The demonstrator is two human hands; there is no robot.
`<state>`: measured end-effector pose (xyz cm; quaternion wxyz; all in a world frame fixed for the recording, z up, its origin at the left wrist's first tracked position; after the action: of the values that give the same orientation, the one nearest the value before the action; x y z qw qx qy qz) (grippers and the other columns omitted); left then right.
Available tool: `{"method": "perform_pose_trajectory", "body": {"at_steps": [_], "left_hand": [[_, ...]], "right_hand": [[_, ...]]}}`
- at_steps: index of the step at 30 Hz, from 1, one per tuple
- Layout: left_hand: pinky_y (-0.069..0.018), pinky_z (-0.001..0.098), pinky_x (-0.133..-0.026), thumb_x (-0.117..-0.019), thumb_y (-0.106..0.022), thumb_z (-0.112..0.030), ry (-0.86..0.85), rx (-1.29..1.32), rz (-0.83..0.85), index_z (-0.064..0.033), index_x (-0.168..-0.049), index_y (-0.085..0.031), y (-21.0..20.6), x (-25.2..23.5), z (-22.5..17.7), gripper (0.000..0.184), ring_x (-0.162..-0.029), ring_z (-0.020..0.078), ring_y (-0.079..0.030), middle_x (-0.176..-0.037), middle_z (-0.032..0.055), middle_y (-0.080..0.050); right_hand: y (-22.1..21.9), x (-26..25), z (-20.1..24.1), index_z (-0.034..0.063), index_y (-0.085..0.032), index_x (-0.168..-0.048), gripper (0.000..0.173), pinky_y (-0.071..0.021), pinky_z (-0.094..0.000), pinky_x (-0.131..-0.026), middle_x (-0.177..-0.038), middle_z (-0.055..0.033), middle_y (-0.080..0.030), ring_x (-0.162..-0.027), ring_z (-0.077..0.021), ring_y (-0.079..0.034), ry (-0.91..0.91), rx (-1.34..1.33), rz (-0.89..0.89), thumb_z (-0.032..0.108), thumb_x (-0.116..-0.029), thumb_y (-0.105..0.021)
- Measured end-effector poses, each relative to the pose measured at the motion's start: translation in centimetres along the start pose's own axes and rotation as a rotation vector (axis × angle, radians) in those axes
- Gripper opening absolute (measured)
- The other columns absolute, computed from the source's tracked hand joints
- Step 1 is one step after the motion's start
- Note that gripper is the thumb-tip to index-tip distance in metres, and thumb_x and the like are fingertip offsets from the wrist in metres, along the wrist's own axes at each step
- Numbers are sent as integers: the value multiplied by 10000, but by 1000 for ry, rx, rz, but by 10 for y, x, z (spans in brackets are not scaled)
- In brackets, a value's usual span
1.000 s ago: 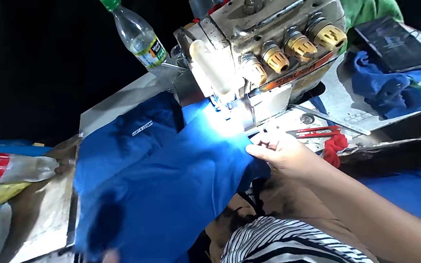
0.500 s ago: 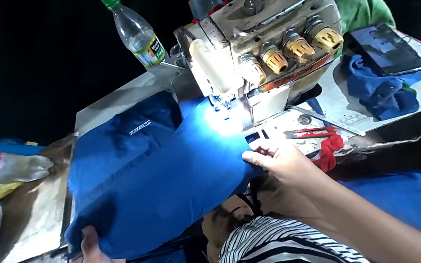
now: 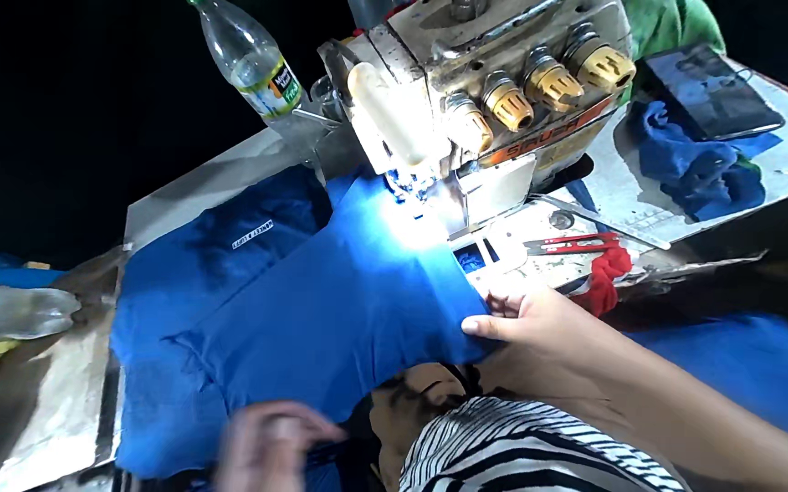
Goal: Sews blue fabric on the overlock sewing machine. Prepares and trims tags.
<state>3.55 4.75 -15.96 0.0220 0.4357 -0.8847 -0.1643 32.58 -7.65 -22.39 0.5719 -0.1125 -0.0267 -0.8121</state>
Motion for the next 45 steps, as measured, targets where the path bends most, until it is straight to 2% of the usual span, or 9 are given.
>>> {"method": "perform_pose_trajectory", "body": {"at_steps": [3,6,8,12,16,19,23,29,45], "left_hand": [[-574,431,-973,-1012,-571,-458,352,647,557,-108,-1284,-636,-131,30,57,447,-1124,237,-688,-1241,75,-698],[-528,461,-1035,-860,-649,-665,375,1156,323,-93,-1298,-660,-169,19,85,720,-1186,292,-663,-1281,138,-688],[-576,398,-977,-869,-651,-616,331,1325,33,-139,-1221,-713,-160,2,77,596,-1076,226,-720,-1155,88,-741],[-655,365,-728,-1034,-565,-153,369,919,-556,-21,-1100,-635,-132,-1,64,163,-807,191,-759,-932,95,-748],[-655,382,-754,-923,-607,95,233,639,-720,56,-1104,-604,-111,5,56,186,-845,193,-753,-946,115,-737],[-653,365,-756,-911,-629,99,185,694,-668,30,-1096,-616,-107,1,53,198,-844,188,-753,-945,107,-739],[-647,305,-752,-1111,-364,-283,456,977,-472,-72,-1131,-622,-117,-8,58,334,-840,144,-756,-947,60,-751],[-644,403,-808,-948,-624,-3,207,677,-664,-8,-1199,-565,-95,1,55,258,-934,193,-736,-1031,98,-714],[-611,368,-910,-811,-851,-130,-4,463,-581,-20,-1223,-610,-74,-19,52,490,-1028,172,-710,-1083,77,-717]], "right_hand": [[-3,14,-10,13,-681,-1054,154,-629,-299,-679,-888,-124,-736,-741,-180,-728,-93,-275,63,-23,-906,-703],[-3,22,-15,4,-670,-1060,121,-630,-306,-680,-902,-144,-728,-739,-191,-725,-102,-412,80,-17,-941,-658],[1,25,-17,25,-695,-1027,88,-628,-303,-711,-926,-121,-720,-777,-183,-717,-67,-324,35,35,-940,-687],[9,28,-20,43,-715,-985,105,-618,-291,-671,-884,-104,-722,-723,-178,-703,-70,-173,-99,38,-891,-760],[8,27,-20,37,-693,-1052,167,-639,-307,-675,-886,-101,-721,-728,-188,-722,-91,-159,-123,5,-897,-747],[6,26,-21,48,-691,-1071,185,-643,-313,-686,-897,-100,-725,-742,-196,-730,-147,-157,-115,21,-899,-755],[5,25,-20,33,-708,-951,39,-626,-293,-690,-866,-101,-733,-726,-181,-721,-145,-135,-85,49,-925,-732],[3,32,-21,33,-714,-973,58,-633,-288,-720,-874,-102,-736,-744,-178,-729,-114,-221,-73,11,-919,-717],[2,21,-10,65,-645,-1190,301,-640,-310,-729,-868,-97,-718,-746,-198,-726,-9,-190,-71,13,-905,-726]]}}
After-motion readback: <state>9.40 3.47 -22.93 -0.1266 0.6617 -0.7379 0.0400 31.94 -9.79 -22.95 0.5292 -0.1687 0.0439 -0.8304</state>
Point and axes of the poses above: each hand's wrist, its own x-axis away from the middle knuckle, its own y-axis out of the back of the hand, z = x × y, the point moved 7 cm from there along -x, towards the middle knuckle
